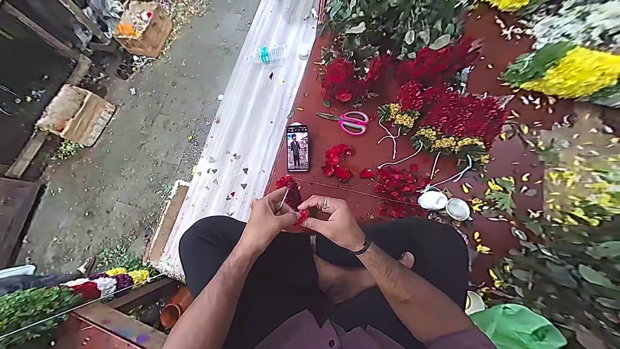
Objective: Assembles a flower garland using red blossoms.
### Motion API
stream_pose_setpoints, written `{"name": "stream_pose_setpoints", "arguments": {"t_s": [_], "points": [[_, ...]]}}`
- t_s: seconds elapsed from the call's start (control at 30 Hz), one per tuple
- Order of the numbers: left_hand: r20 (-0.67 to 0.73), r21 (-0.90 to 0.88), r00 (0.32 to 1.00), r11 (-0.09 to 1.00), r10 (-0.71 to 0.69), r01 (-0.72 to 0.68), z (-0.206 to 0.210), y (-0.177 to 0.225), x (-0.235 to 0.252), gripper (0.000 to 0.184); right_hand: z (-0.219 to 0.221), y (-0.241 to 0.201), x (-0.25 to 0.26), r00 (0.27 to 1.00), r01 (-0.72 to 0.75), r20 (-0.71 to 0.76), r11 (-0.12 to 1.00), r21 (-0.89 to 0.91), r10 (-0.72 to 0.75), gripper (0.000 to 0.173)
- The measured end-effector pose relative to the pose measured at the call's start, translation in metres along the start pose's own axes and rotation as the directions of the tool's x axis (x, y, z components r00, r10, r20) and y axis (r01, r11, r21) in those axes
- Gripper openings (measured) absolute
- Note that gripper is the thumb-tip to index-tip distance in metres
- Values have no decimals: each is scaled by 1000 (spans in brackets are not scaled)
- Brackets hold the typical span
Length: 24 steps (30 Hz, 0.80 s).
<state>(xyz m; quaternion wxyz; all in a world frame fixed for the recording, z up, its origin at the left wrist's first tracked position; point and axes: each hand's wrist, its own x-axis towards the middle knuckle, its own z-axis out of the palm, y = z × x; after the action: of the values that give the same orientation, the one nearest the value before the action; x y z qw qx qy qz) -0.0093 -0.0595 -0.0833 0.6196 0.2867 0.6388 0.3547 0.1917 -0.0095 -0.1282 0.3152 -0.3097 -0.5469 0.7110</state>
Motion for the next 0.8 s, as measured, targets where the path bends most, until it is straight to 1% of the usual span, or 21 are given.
{"name": "stream_pose_setpoints", "arguments": {"t_s": [0.1, 0.2, 0.27, 0.33, 0.43, 0.5, 0.6, 0.67, 0.73, 0.8], "points": [[23, 51, 1000, 998, 21, -22, -2, -1, 0, 81, 4, 1, -1, 995, -78, -57, 993, 92, 83, 29], [57, 51, 998, 998, 35, -38, -2, 0, -2, 75, 7, -2, -1, 980, -141, -115, 975, 169, 162, 36], [46, 56, 999, 998, 24, -27, -3, 1, -1, 66, 6, -6, -1, 971, -163, -142, 966, 202, 193, 41], [1, 93, 1000, 996, 5, -5, -3, 0, 0, 54, 5, -12, -1, 963, -153, -177, 950, 273, 206, 43], [-21, 221, 999, 975, 32, -26, -4, -3, 1, 35, 6, -10, 2, 942, -118, -256, 930, 348, 215, 42], [-2, 293, 998, 954, 68, -64, -3, -6, 2, 29, 7, -2, 4, 921, -134, -304, 931, 339, 243, 43], [26, 309, 993, 943, 119, -121, -3, -9, 4, 24, 9, 8, 5, 900, -185, -333, 939, 292, 281, 45], [25, 324, 988, 934, 152, -152, -3, -11, 4, 23, 12, 9, 5, 898, -207, -331, 942, 263, 290, 46], [6, 339, 981, 922, 194, -184, -4, -13, 6, 17, 15, 13, 4, 901, -230, -315, 945, 232, 297, 49], [-13, 370, 978, 909, 209, -190, -4, -15, 7, 12, 15, 17, 3, 900, -296, -276, 938, 183, 338, 57]]}}
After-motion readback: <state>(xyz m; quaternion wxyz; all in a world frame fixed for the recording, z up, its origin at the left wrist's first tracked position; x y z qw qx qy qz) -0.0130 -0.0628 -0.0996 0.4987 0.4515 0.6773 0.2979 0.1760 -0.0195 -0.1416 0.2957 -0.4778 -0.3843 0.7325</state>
